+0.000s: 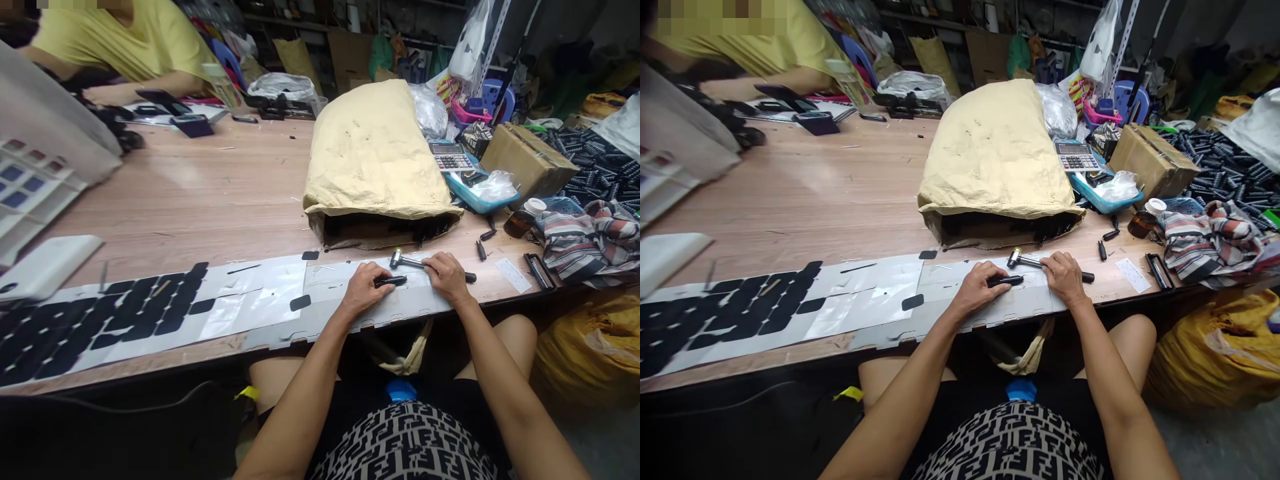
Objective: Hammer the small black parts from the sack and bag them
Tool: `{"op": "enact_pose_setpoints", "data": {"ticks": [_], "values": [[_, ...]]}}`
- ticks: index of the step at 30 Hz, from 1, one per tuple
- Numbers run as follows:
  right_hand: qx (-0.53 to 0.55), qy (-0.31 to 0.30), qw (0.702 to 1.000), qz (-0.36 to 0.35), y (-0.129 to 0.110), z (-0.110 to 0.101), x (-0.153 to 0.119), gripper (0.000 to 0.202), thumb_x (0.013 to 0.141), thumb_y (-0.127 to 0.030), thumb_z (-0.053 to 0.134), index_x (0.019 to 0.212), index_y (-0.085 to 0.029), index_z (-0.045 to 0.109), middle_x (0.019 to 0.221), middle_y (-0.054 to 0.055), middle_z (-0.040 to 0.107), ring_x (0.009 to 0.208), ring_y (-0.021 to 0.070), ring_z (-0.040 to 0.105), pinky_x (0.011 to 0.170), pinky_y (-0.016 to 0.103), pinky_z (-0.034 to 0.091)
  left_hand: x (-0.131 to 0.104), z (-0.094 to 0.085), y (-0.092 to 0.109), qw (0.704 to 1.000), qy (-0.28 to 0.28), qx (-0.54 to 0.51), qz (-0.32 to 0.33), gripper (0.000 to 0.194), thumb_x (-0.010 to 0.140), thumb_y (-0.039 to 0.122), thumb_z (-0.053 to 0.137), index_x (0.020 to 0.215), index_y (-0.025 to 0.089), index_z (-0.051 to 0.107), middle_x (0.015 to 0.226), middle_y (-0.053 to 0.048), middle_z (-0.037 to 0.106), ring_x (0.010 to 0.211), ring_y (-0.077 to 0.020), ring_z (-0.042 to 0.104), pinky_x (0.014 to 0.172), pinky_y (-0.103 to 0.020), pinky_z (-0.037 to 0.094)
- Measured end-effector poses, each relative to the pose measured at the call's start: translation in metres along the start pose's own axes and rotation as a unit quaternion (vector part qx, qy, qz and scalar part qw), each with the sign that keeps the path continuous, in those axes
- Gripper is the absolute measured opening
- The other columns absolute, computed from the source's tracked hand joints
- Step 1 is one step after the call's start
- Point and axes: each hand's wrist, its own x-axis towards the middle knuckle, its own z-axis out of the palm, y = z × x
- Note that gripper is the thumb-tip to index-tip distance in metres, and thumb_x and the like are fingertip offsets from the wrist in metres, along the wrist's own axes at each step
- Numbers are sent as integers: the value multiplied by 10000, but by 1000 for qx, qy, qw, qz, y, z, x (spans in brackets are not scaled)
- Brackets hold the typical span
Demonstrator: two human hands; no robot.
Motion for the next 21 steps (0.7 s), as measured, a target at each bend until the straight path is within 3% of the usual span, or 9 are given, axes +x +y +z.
{"op": "enact_pose_setpoints", "data": {"ticks": [9,13,17,21], "values": [[-9,0,1000,11,-2,2,-4,231,964,-256,549,1106,-243,732,979,54,679,914,221,521,853,337,435,-3,-1,1,999,-2,-34,-5,168,758,221,699,924,234,673,956,-24,691,981,-249,556,891,-382,457],[-6,-4,1000,19,-2,2,-3,222,956,-252,561,1100,-244,730,978,52,673,914,220,517,854,334,427,-6,-9,11,999,8,-49,-7,152,754,248,699,899,231,659,935,-27,688,971,-246,563,885,-379,466],[-9,-14,1000,23,-3,3,-3,226,953,-251,563,1108,-252,728,1001,55,670,930,226,517,862,341,421,-42,-13,34,993,-10,-117,16,195,807,387,678,906,219,668,904,-47,682,863,-220,596,787,-349,484],[-12,-23,999,28,-5,3,-3,233,955,-253,558,1111,-245,731,1000,58,675,934,234,513,858,346,419,-104,9,46,975,-139,-170,-14,251,847,453,632,917,222,702,854,-46,707,769,-197,623,699,-313,477]]}}
